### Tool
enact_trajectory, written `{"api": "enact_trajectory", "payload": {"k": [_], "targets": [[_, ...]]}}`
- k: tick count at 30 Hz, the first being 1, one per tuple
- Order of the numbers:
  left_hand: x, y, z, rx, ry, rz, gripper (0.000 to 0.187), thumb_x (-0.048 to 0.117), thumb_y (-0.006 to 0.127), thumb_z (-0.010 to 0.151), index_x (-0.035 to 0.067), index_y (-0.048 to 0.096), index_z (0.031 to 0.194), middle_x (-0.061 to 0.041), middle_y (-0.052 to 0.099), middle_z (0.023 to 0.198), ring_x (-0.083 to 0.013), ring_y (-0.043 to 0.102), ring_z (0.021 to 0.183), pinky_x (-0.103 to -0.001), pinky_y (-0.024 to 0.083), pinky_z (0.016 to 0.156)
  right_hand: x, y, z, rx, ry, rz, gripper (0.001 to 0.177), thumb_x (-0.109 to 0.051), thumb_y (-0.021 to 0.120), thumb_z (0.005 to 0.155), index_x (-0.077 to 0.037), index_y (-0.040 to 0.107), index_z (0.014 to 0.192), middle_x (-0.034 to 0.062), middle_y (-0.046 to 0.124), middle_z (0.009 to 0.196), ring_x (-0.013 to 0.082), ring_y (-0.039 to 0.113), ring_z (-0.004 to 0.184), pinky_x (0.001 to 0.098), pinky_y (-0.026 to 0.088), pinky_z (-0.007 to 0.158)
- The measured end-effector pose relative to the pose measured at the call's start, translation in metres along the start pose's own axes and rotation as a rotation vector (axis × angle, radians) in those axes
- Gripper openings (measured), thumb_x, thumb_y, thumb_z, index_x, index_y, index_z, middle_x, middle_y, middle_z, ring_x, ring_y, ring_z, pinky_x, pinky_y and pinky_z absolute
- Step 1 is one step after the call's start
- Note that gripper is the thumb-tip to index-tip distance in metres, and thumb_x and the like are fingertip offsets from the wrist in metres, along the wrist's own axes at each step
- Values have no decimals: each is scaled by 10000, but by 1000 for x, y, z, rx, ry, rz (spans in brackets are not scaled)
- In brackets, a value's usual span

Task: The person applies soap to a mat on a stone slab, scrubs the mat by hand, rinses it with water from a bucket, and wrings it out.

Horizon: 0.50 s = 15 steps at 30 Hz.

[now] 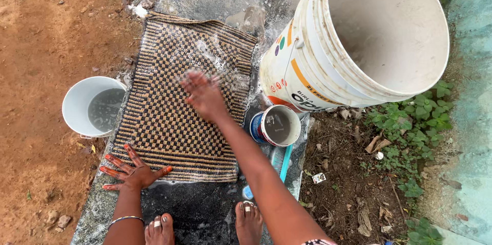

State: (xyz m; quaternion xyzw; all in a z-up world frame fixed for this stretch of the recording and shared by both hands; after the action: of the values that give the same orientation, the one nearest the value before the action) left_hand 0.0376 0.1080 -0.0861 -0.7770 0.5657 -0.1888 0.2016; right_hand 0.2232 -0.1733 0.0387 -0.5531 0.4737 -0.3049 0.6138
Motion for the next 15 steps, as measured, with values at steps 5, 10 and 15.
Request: {"api": "enact_trajectory", "payload": {"k": [5, 10, 15], "targets": [[0, 2, 5, -62, -2, 42, 1574, 1009, 503, 715, -172, -140, 1532, -368, -235, 1602, -620, -147, 1481, -764, 12, 1146, 37, 10, 5, -34, 237, -185, 661, -622, 46, 1083, -294, -111, 1635, 13, -213, 1699, 322, -127, 1573, 679, -113, 1207], [8, -8, -13, 84, -27, 47, 1651, 929, 640, 645, -90, -303, 1539, -270, -400, 1574, -587, -292, 1414, -717, -91, 1093, -150, 51, -27, -38, -362, 40, 713, -707, 130, 1020, -353, 36, 1633, -16, -61, 1736, 375, -101, 1603, 675, -140, 1219], [8, -7, -12, -19, 54, 51, 1534, 972, 591, 681, -1, -268, 1499, -370, -288, 1611, -576, -279, 1477, -712, -96, 1161, -154, 31, 4, -170, -497, -70, 570, -559, 362, 1065, -413, 242, 1603, -79, 123, 1734, 162, 48, 1607, 569, -41, 1299]]}}
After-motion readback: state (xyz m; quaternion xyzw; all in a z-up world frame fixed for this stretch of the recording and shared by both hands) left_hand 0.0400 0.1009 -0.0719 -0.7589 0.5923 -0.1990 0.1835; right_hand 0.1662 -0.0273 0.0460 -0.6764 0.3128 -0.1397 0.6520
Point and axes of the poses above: each hand's wrist, its own z-axis towards the middle knuckle, its own y-axis out of the palm, x = y × z, the point moved 3 cm from there along z, towards the middle knuckle
